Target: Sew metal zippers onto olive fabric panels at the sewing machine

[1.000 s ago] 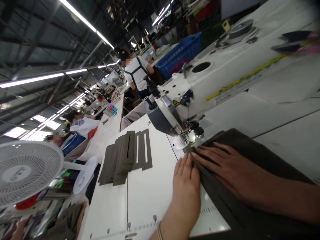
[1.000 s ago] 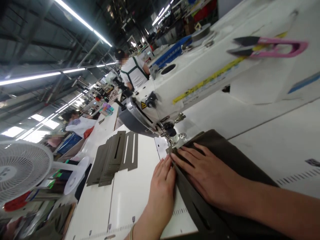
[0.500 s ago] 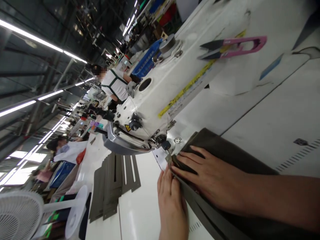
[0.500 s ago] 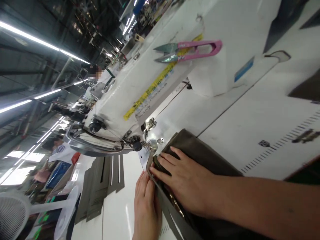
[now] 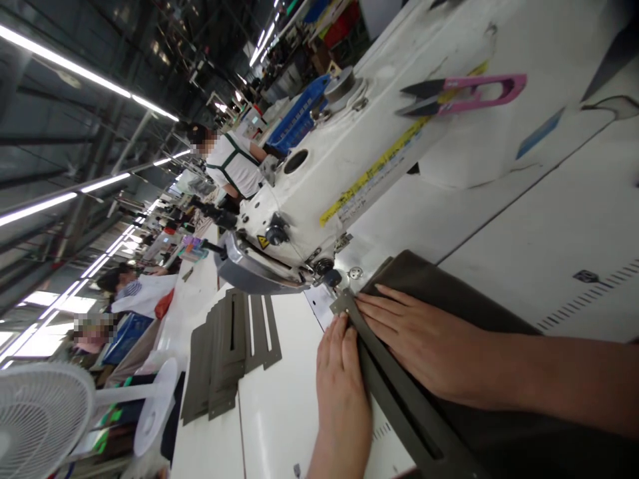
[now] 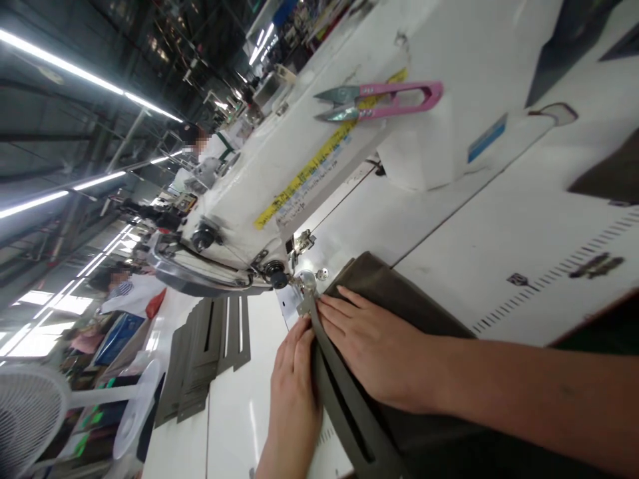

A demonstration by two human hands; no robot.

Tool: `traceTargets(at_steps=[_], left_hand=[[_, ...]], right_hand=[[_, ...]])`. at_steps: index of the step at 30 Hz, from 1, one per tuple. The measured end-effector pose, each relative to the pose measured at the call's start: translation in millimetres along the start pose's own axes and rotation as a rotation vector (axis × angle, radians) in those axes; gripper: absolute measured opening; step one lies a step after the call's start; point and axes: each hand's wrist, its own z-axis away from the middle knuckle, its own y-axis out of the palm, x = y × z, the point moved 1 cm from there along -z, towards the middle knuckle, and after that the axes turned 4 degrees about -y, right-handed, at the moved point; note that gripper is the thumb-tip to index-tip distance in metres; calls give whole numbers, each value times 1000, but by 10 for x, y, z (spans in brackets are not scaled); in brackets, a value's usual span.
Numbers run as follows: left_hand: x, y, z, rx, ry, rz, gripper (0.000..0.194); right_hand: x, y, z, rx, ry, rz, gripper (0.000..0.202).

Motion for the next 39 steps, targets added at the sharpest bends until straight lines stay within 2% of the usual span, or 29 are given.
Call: traceTargets(at_steps=[6, 12, 17, 21, 29, 34, 39], left_hand=[[-61, 14, 7, -62, -31, 70, 40], [-127, 42, 4, -148, -68, 15, 28], [-137, 107, 8, -152, -34, -53, 27], [-124, 139, -61, -137, -30, -72, 27], [9, 212, -402, -134, -66, -4, 20], [18, 244, -410, -117, -66, -1, 25], [-5, 234, -389, -134, -74, -9, 28]], right_hand=[[-54, 62, 90, 16, -143, 155, 52], [-110, 145, 132, 20, -201, 223, 58], [-101, 134, 152, 15, -240, 248, 60], [-153, 150, 128, 7, -233, 249, 61], [-456, 224, -14, 40, -238, 271, 62], [-468, 208, -35, 106, -206, 249, 62], [-427, 148, -58, 97, -203, 228, 66]])
